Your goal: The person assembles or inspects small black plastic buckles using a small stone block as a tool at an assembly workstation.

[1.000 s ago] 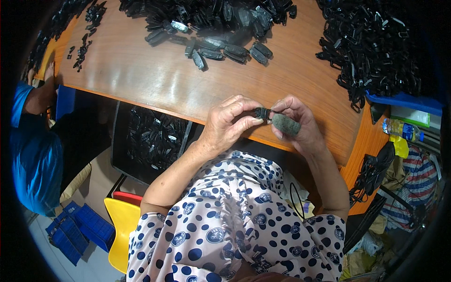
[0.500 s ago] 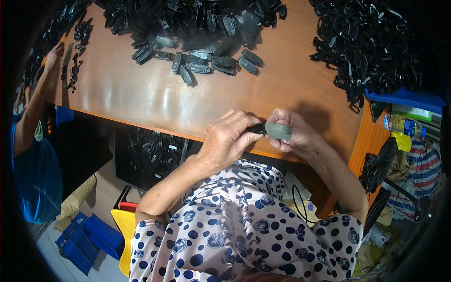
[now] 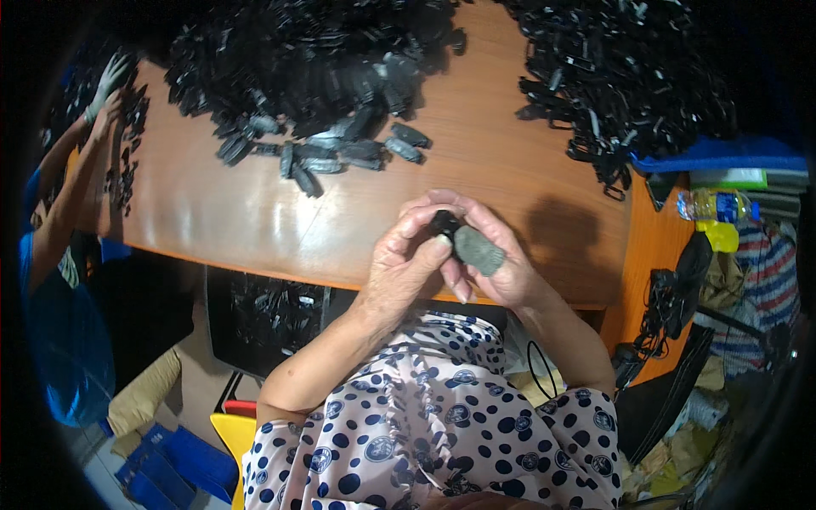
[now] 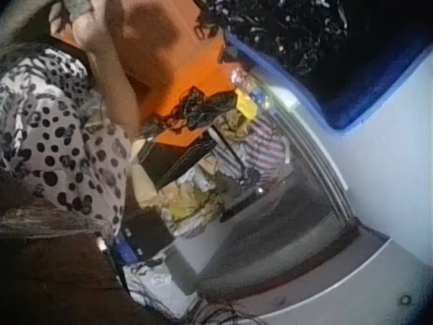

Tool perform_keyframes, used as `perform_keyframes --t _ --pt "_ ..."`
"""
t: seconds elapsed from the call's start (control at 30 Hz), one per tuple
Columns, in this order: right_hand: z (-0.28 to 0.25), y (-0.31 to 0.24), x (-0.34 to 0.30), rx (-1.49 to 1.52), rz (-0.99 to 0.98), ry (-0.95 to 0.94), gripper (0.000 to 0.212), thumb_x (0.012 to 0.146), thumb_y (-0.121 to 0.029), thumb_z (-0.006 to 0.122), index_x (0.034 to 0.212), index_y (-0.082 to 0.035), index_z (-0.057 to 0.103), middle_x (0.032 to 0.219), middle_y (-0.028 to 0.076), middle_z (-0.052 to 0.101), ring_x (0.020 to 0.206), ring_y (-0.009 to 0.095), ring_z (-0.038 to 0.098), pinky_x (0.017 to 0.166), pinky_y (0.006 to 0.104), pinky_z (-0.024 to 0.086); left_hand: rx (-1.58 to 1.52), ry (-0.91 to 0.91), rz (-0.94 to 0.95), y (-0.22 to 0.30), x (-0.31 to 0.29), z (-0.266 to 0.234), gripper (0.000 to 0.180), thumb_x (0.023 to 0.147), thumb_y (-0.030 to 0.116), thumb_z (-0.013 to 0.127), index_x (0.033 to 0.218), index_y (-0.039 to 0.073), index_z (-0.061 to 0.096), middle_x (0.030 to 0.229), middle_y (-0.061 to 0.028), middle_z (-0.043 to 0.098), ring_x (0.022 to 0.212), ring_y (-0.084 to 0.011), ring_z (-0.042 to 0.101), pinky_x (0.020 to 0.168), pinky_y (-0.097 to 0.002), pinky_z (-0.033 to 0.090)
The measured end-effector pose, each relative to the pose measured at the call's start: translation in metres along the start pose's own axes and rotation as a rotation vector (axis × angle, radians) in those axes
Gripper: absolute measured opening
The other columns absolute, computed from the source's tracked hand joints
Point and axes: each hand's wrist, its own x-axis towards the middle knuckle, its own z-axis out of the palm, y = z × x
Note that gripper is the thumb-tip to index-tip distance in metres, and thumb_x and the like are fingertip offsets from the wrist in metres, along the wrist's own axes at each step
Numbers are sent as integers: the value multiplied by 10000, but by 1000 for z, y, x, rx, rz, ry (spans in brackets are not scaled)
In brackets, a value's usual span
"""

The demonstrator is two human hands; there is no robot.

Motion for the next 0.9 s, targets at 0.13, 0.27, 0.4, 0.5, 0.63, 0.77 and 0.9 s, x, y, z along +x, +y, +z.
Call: perform_keyframes --t 0.13,0.27,0.4,0.5,0.63,0.77,0.9 --pt "-8 -25 -4 -514 -15 -32 524 974 -178 498 1438 -30 304 990 111 577 751 144 606 613 238 511 98 -45 42 3 11 -21 205 923 149 606 1087 33 562 1055 -73 594 901 -163 622 802 -305 522" --pt "-73 -72 9 -1616 -329 339 400 908 -102 562 1284 7 483 1080 127 546 969 275 559 836 390 488 891 47 419 45 33 -51 142 924 73 562 1043 2 532 1065 -102 587 977 -175 595 824 -333 498" --pt "-122 -100 33 -2137 -470 408 350 776 45 584 1117 -36 577 1020 122 542 952 303 549 802 403 514 1550 113 499 78 48 -47 174 875 7 569 1048 21 552 981 -121 534 851 -256 602 745 -354 500" --pt "-125 -106 50 -2238 -387 353 281 783 27 600 1055 -39 583 1014 115 541 957 303 550 802 401 517 1968 86 490 82 60 -61 207 836 7 594 1040 29 563 976 -153 501 889 -339 585 728 -404 498" --pt "-117 -107 49 -1989 -525 366 156 812 -80 662 922 -18 570 923 99 554 885 255 570 782 383 520 2060 3 636 82 63 -74 185 830 45 625 1002 19 562 968 -156 503 858 -360 587 705 -435 490" --pt "-95 -108 38 -1588 -283 499 229 808 -176 713 862 -7 569 812 82 559 755 189 566 701 357 518 1794 73 587 81 51 -73 203 820 85 669 947 6 531 874 -162 573 775 -348 605 666 -405 487" --pt "-75 -89 24 -1388 -153 335 233 831 -195 677 931 0 598 830 102 620 761 192 609 682 329 494 1562 51 476 68 34 -69 221 846 118 678 933 4 510 837 -174 631 724 -317 616 630 -378 481"
